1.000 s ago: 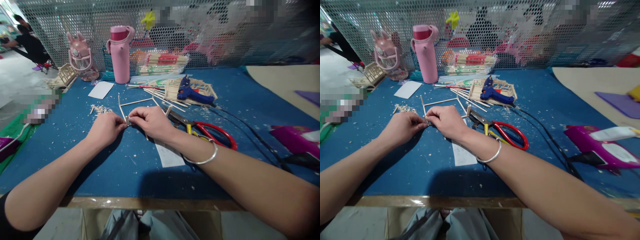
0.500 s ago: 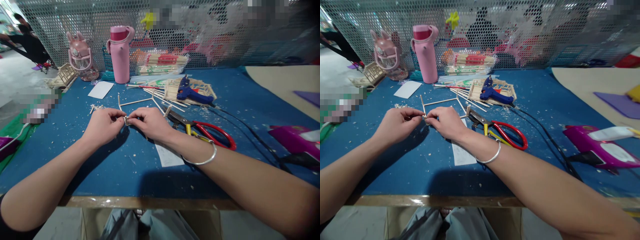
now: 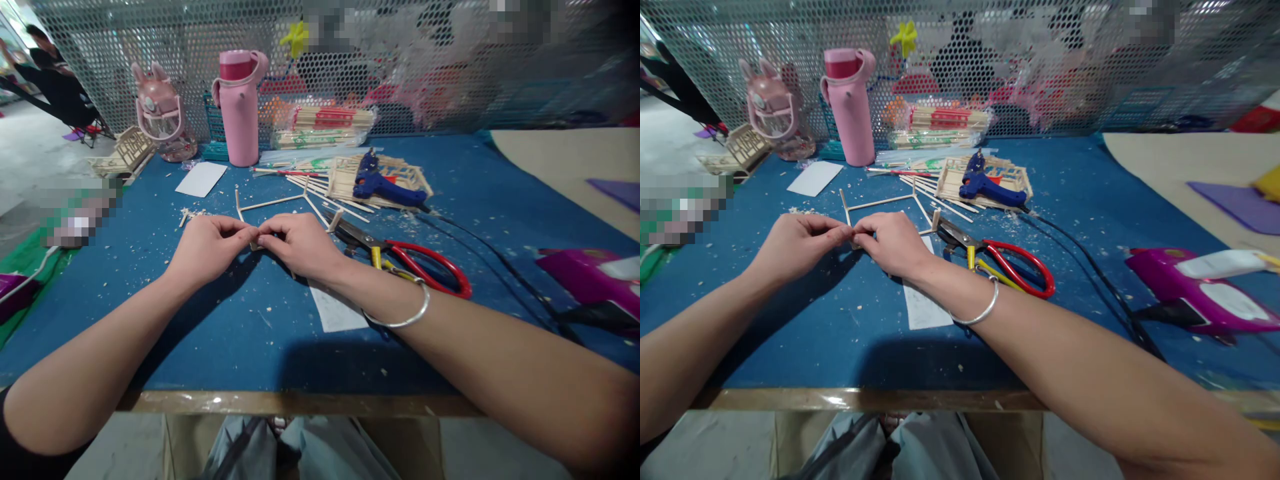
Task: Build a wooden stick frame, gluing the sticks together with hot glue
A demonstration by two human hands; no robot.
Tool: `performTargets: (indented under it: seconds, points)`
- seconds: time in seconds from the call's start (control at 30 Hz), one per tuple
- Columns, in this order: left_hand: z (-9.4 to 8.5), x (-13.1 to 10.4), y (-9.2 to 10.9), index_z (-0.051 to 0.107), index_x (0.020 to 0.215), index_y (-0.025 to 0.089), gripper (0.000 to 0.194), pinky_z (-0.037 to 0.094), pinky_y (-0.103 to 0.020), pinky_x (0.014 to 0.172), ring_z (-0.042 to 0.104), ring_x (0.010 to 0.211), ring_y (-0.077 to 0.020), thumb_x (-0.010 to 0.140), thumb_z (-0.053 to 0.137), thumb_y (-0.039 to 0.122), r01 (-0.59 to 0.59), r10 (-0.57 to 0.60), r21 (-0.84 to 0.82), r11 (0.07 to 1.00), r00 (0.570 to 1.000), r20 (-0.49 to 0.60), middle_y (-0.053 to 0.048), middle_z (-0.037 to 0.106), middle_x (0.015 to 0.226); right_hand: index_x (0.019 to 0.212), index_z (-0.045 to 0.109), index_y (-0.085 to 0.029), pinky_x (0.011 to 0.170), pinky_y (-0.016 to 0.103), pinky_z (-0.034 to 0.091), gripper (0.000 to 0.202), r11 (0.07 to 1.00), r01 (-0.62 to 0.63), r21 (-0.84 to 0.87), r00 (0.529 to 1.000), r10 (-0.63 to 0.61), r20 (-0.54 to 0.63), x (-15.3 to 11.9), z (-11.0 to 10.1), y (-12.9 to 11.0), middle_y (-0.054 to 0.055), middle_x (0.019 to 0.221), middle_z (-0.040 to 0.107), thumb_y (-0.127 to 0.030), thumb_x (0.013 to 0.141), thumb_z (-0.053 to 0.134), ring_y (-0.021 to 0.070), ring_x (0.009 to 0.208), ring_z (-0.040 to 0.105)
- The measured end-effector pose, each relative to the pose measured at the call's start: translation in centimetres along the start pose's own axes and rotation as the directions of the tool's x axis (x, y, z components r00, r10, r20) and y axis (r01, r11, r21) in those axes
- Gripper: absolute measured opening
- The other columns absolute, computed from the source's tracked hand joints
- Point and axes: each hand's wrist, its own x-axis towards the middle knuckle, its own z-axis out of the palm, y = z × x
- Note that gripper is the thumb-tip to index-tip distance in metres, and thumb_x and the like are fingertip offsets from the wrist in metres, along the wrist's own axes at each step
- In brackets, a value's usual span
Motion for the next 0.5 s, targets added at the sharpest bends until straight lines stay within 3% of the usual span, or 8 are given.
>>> performTargets:
  seconds: [0.17,0.3,0.4,0.5]
  points:
    - [0.04,0.04,0.00,0.071,0.077,0.017,0.026,0.042,-0.024,0.055,0.058,0.062,-0.0144,0.074,0.056,0.038,0.037,-0.036,-0.037,0.999,0.999,0.025,-0.004,0.070,0.071,0.075,0.068,-0.017,0.066,0.023,0.038,0.014,1.000,0.007,0.005,1.000,-0.007,-0.002,-0.06,-0.03,-0.18,0.001,0.075,0.067,-0.016,0.075,0.054,0.0116,0.069,0.056]
    - [0.09,0.16,-0.29,0.069,0.086,0.017,0.033,0.040,-0.024,0.052,0.054,0.058,-0.0125,0.078,0.050,0.043,0.027,-0.029,-0.088,0.996,0.999,-0.025,-0.004,0.068,0.073,0.090,0.064,-0.015,0.059,0.023,0.037,0.021,1.000,-0.017,0.020,0.990,0.020,-0.138,-0.23,-0.41,-0.18,0.001,0.073,0.063,-0.017,0.076,0.049,0.0105,0.061,0.051]
    - [-0.11,0.33,-0.55,0.067,0.093,0.015,0.037,0.039,-0.023,0.051,0.052,0.057,-0.0113,0.081,0.045,0.043,0.023,-0.041,-0.143,0.989,0.992,-0.122,-0.005,0.068,0.076,0.092,0.064,-0.015,0.064,0.024,0.038,0.024,0.997,0.074,-0.029,0.978,-0.078,-0.195,-0.52,-0.73,-0.12,0.003,0.078,0.062,-0.015,0.077,0.046,0.0123,0.068,0.052]
    - [-0.30,0.34,-0.63,0.065,0.098,0.015,0.033,0.039,-0.022,0.051,0.051,0.055,-0.0106,0.079,0.048,0.036,0.023,-0.048,-0.147,0.989,0.985,-0.167,-0.004,0.068,0.074,0.090,0.067,-0.017,0.070,0.028,0.037,0.025,0.968,0.196,-0.153,0.963,-0.220,-0.153,-0.90,-0.84,-0.20,0.005,0.080,0.062,-0.016,0.079,0.045,0.0150,0.075,0.053]
